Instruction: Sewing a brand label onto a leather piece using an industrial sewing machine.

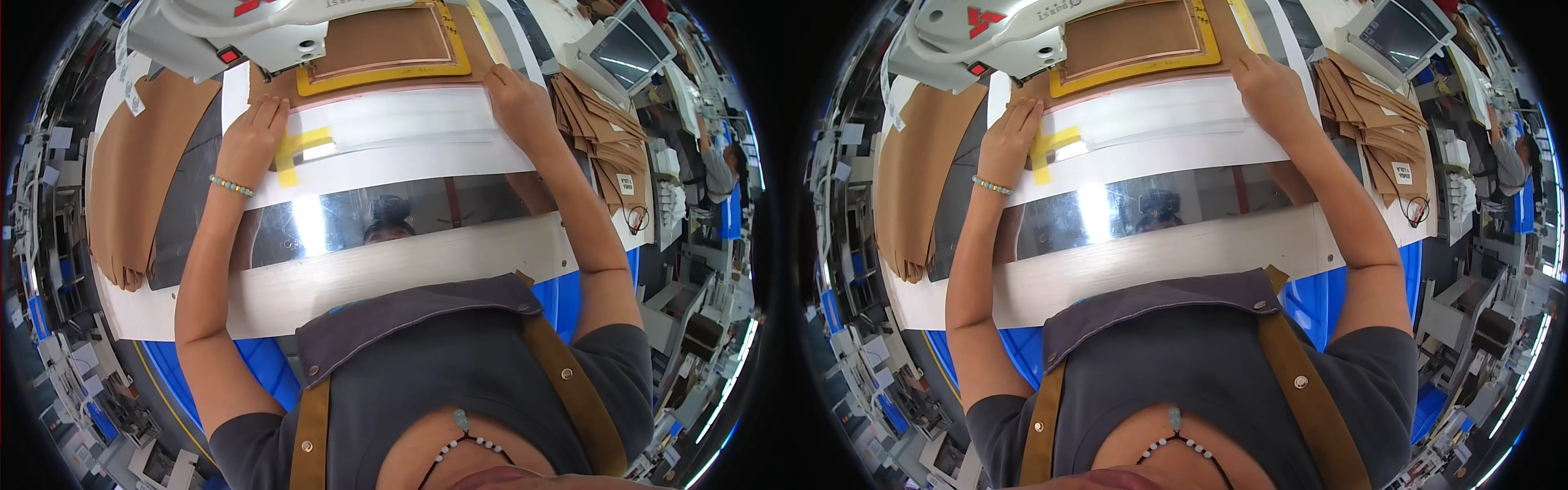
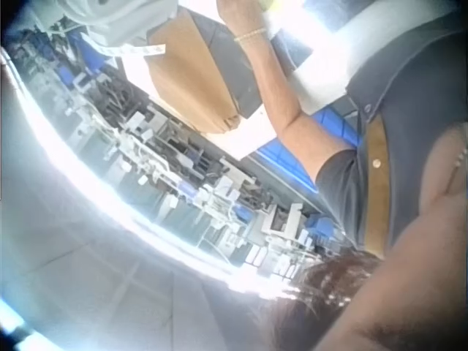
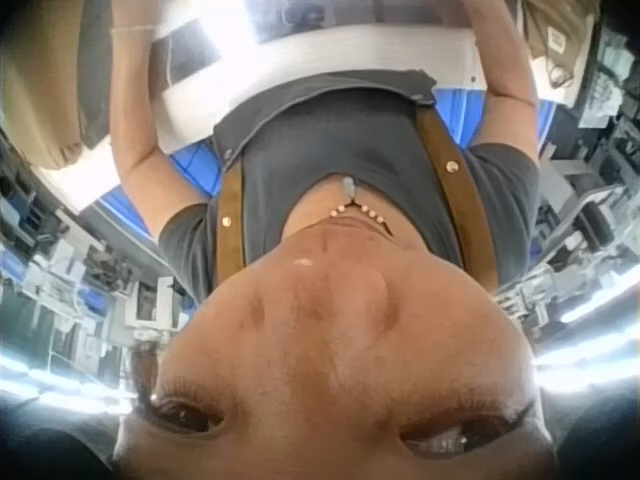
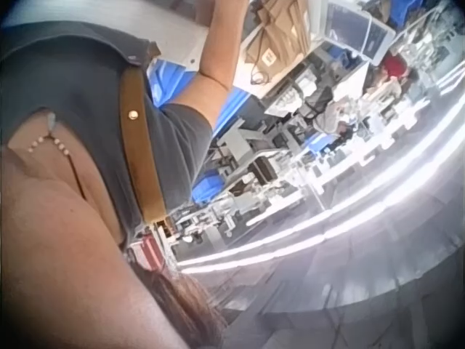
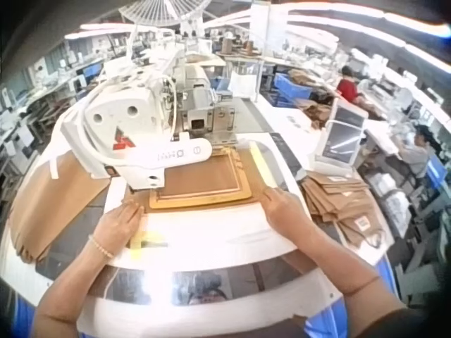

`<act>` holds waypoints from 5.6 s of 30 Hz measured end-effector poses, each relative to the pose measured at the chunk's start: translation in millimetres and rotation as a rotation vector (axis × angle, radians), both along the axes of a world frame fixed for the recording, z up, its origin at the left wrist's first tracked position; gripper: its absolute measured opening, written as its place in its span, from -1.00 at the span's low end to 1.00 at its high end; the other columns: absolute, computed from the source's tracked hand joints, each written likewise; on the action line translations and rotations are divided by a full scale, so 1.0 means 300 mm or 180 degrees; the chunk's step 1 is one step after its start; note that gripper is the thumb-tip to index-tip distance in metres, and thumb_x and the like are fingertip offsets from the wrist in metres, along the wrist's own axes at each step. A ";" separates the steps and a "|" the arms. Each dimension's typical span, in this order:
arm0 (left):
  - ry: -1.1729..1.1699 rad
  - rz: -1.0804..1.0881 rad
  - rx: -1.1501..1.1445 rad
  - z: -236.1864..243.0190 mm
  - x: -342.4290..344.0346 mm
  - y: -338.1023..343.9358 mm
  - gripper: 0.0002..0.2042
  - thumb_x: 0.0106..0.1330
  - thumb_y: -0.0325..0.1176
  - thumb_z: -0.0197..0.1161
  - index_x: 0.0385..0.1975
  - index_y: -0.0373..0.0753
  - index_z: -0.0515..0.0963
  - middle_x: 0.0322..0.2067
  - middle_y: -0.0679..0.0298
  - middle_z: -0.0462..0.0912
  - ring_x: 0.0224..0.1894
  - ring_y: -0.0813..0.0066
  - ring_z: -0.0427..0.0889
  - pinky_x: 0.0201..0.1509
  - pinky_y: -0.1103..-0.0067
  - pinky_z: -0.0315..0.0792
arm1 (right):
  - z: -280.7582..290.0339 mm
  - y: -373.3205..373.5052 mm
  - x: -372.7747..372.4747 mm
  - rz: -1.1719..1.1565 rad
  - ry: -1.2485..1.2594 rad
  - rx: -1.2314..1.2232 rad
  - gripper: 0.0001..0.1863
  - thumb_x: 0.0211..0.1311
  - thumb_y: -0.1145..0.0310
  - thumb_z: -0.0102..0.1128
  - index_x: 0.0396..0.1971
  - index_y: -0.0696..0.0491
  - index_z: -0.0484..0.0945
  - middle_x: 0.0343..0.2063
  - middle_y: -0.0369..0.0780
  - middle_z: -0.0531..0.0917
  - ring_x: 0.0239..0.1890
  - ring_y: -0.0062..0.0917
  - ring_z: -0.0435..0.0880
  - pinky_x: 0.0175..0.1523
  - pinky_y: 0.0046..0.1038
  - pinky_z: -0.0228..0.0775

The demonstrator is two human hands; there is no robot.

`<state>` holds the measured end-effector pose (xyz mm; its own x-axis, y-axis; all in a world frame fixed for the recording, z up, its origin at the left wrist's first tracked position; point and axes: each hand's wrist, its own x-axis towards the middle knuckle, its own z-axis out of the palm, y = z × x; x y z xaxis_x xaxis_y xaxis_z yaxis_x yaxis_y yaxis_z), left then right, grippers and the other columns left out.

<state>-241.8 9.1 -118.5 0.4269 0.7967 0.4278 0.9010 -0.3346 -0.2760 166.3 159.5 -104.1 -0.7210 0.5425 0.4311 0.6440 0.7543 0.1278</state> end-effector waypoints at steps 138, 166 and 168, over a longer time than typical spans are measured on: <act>-0.0978 0.1023 -0.0724 0.002 0.001 -0.121 -0.61 0.52 -0.30 0.15 0.29 -0.19 0.55 0.35 0.08 0.49 0.40 -0.01 0.41 0.46 0.21 0.30 | 0.186 0.061 0.296 -0.0488 0.1286 -0.0483 -0.64 0.47 0.17 0.19 0.12 0.02 0.68 0.15 -0.20 0.69 0.21 -0.28 0.63 0.26 -0.28 0.45; -0.1311 0.0630 -0.0970 0.119 0.016 -0.087 -0.54 0.43 -0.42 0.21 0.33 -0.30 0.46 0.37 0.02 0.46 0.39 -0.07 0.41 0.46 0.22 0.29 | 0.271 0.316 0.095 0.0200 0.1650 -0.1155 -0.77 0.22 0.22 0.35 -0.23 0.00 0.79 -0.32 -0.19 0.74 -0.27 -0.35 0.69 -0.14 -0.35 0.52; -0.1167 0.0542 -0.0938 0.106 0.021 -0.036 -0.56 0.45 -0.39 0.17 0.32 -0.29 0.48 0.33 0.00 0.49 0.37 -0.12 0.41 0.47 0.20 0.28 | 0.229 0.293 -0.088 0.0190 0.1275 -0.1434 -0.81 0.28 0.25 0.34 -0.21 0.01 0.77 -0.31 -0.25 0.73 -0.26 -0.42 0.67 -0.12 -0.38 0.50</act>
